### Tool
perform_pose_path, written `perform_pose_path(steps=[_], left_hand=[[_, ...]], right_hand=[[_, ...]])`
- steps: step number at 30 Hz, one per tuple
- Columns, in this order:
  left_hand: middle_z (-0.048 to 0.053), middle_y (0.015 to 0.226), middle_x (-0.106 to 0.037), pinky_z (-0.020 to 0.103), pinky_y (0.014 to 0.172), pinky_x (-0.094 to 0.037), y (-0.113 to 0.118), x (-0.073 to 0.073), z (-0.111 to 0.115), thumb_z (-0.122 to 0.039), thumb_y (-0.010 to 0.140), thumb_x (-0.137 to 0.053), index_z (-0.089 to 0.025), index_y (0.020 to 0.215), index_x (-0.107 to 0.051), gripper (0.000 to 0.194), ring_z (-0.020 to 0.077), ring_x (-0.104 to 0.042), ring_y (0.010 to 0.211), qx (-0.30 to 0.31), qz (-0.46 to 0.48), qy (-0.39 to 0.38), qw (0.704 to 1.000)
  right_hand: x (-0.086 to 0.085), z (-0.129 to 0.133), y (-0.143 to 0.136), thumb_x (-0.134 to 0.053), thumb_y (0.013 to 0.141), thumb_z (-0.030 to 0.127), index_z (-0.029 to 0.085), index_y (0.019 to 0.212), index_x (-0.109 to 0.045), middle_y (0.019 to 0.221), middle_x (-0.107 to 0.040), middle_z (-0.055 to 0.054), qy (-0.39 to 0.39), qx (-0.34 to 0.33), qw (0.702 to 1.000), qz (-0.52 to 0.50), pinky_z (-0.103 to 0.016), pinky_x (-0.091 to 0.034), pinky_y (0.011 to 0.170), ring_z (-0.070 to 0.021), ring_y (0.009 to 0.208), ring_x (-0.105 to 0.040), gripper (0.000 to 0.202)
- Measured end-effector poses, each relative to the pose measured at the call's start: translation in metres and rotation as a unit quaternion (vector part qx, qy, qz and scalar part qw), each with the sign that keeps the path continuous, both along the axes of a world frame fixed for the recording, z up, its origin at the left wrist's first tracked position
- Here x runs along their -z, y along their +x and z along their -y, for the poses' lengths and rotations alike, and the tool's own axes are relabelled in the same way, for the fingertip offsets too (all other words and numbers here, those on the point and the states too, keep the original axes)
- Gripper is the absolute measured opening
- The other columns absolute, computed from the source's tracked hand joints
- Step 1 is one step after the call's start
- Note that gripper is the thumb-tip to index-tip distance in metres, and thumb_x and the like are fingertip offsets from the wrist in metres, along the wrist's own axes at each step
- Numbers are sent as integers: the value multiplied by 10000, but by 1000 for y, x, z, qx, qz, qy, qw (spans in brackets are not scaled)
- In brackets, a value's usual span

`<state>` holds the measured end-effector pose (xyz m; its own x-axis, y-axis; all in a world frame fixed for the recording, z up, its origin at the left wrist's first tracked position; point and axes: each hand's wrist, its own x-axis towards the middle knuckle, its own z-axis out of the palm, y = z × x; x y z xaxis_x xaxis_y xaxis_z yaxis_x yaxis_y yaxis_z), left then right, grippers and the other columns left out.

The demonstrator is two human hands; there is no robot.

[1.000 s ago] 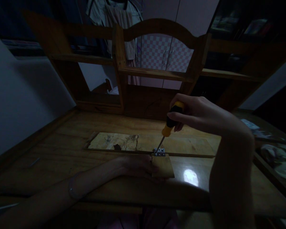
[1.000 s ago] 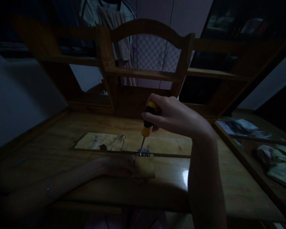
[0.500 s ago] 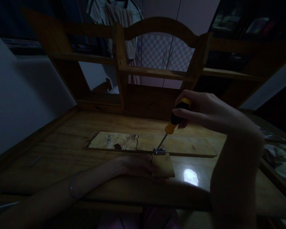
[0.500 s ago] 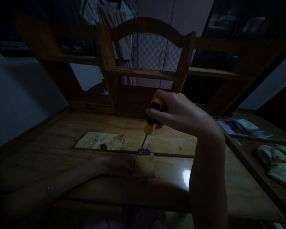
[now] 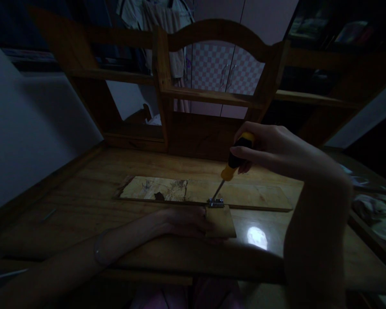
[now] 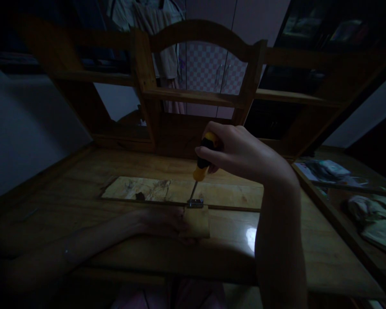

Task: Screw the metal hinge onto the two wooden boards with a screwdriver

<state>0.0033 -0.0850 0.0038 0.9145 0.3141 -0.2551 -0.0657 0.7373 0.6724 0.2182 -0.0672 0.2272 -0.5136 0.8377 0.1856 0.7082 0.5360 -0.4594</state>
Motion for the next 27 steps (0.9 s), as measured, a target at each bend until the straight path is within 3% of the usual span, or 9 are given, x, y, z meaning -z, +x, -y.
perform_pose_path(steps=[8,21,27], left_hand=[[124,1137,-720,342,1007,-510,-2,3,-1,-208,817,-777,-98,1123,-698,335,205,-693,1059,12,-4,0,1000],[145,1184,-702,396,1042,-505,-4,7,-1,-166,801,-787,-84,1199,-669,423,232,-686,1090,-6,10,-22,1000],[140,1153,-710,381,1030,-504,-5,3,-1,-162,821,-767,-86,1189,-664,390,214,-700,1058,-4,11,-16,1000]], right_hand=[[-1,0,0,-611,902,458,234,996,-602,715,-729,-5,8,1,1000,3,-271,-483,540,-208,679,-720,243],[-2,0,3,-630,884,477,238,923,-619,682,-723,-15,0,18,1000,19,-288,-481,522,-227,656,-712,242],[-4,5,11,-639,881,461,232,948,-655,772,-748,-35,-18,9,1000,6,-280,-490,533,-226,685,-710,238]])
